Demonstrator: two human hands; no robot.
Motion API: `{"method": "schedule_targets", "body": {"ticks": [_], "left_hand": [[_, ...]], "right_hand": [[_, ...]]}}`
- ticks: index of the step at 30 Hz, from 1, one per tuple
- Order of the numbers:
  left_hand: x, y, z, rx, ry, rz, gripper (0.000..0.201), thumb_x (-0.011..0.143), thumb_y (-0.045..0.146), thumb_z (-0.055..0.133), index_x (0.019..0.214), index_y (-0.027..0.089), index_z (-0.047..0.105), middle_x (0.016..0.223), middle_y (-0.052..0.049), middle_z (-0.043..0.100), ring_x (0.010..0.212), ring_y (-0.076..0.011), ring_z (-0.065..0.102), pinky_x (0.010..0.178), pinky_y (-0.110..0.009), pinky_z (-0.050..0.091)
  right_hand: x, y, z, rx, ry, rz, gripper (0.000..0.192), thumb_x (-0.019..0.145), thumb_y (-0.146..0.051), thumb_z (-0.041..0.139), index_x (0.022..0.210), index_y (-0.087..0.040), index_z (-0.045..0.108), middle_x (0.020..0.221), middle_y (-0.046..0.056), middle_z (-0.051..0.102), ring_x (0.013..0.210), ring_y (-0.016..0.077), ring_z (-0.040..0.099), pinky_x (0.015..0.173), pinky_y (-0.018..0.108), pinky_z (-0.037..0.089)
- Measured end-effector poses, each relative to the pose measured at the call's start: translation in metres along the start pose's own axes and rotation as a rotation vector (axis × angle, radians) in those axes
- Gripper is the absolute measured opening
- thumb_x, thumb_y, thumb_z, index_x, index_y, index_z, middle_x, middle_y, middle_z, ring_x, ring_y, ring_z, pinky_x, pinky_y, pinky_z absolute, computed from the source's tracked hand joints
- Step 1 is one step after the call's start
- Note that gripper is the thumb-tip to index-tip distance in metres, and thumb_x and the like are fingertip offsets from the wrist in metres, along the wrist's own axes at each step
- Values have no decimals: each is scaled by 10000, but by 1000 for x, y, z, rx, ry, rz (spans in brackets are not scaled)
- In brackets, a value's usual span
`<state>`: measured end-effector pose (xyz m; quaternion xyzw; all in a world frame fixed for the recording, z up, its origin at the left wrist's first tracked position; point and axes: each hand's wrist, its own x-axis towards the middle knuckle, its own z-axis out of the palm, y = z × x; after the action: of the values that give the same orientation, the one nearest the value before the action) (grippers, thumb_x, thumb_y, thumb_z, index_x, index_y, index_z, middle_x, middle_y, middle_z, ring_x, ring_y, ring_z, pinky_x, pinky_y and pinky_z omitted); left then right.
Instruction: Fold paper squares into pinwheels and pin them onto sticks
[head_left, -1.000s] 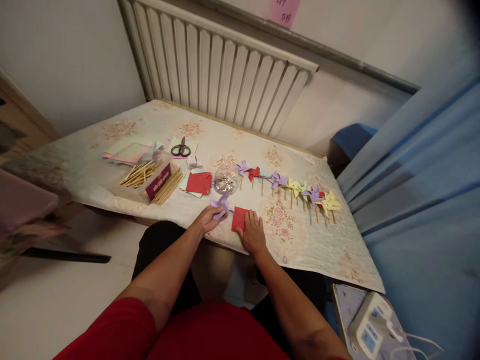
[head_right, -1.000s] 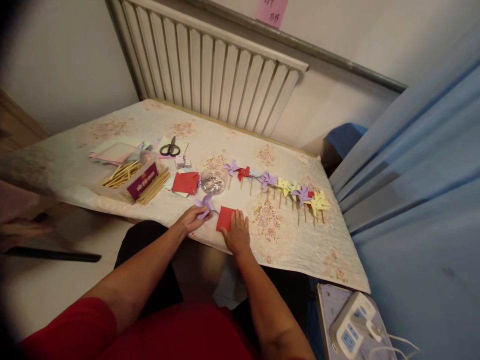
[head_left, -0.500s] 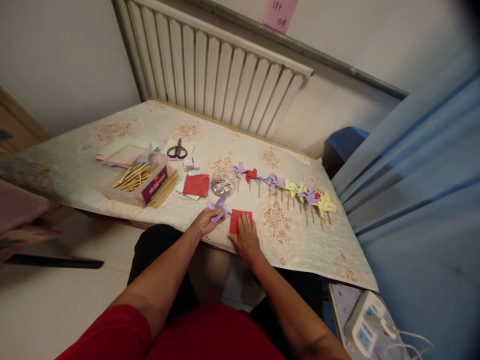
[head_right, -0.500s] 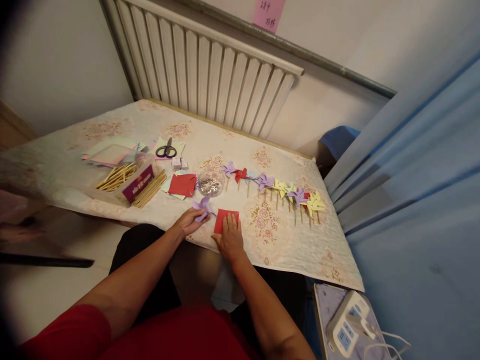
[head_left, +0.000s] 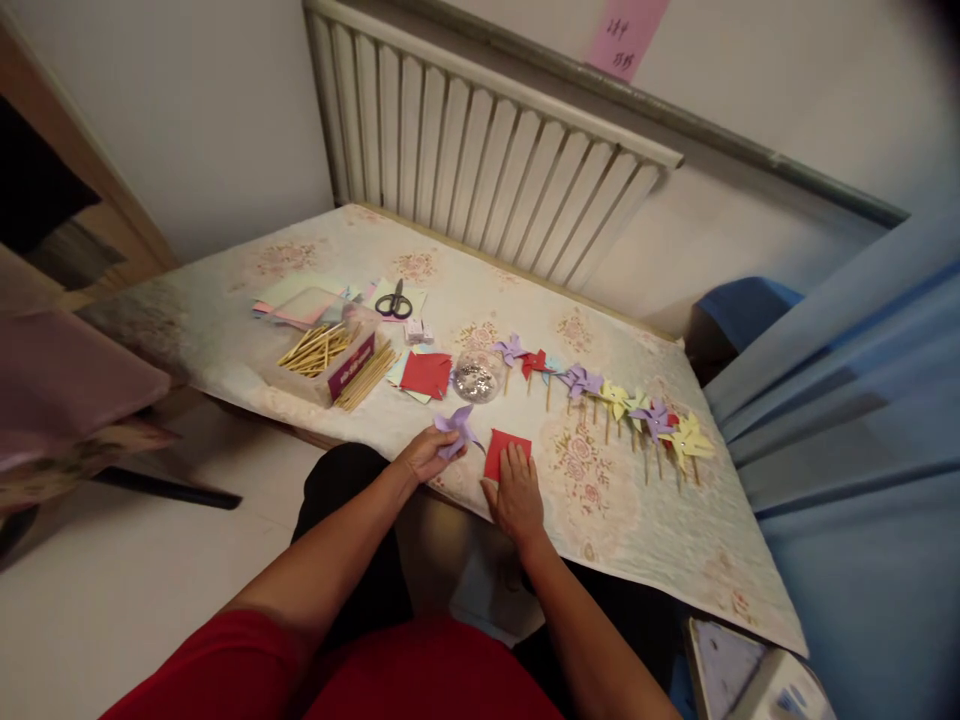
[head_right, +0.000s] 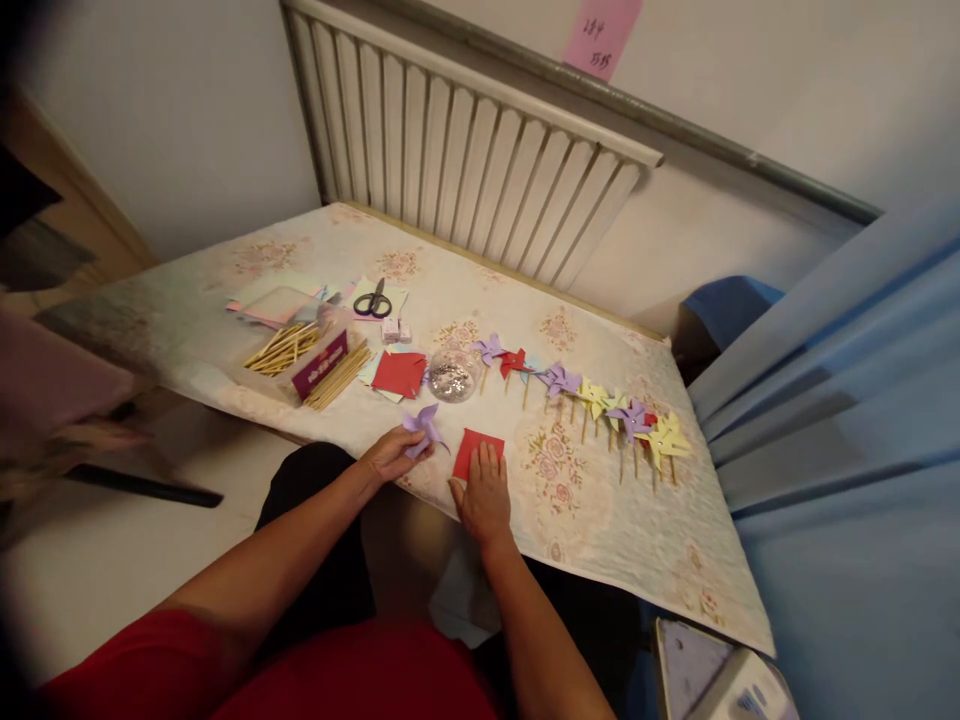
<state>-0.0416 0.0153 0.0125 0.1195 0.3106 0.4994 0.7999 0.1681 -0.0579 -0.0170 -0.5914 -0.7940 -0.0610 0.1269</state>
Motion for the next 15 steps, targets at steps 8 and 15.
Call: {"method": "schedule_targets", "body": {"ticks": [8,15], "left_hand": [[-76,50,-55,92,-72,14,291,603,88,883,826,145,704,760,-33,709,691,-151,658,740,-299,551],[-128,51,-87,68,-214,23,240,617,134,862,725,174,651,674,-12,618,651,-145,594,671,-280,473]], "right_hand": [[-4,8,2,135,121,1,577,1010,-436,450,1462,-85,518,1514,243,510,1447,352,430,1152,585,366],[55,-61,2,389,39,-180,357,991,-199,408,1188,-183,705,1079,132,732,1020,242,663,918,384,547]]}}
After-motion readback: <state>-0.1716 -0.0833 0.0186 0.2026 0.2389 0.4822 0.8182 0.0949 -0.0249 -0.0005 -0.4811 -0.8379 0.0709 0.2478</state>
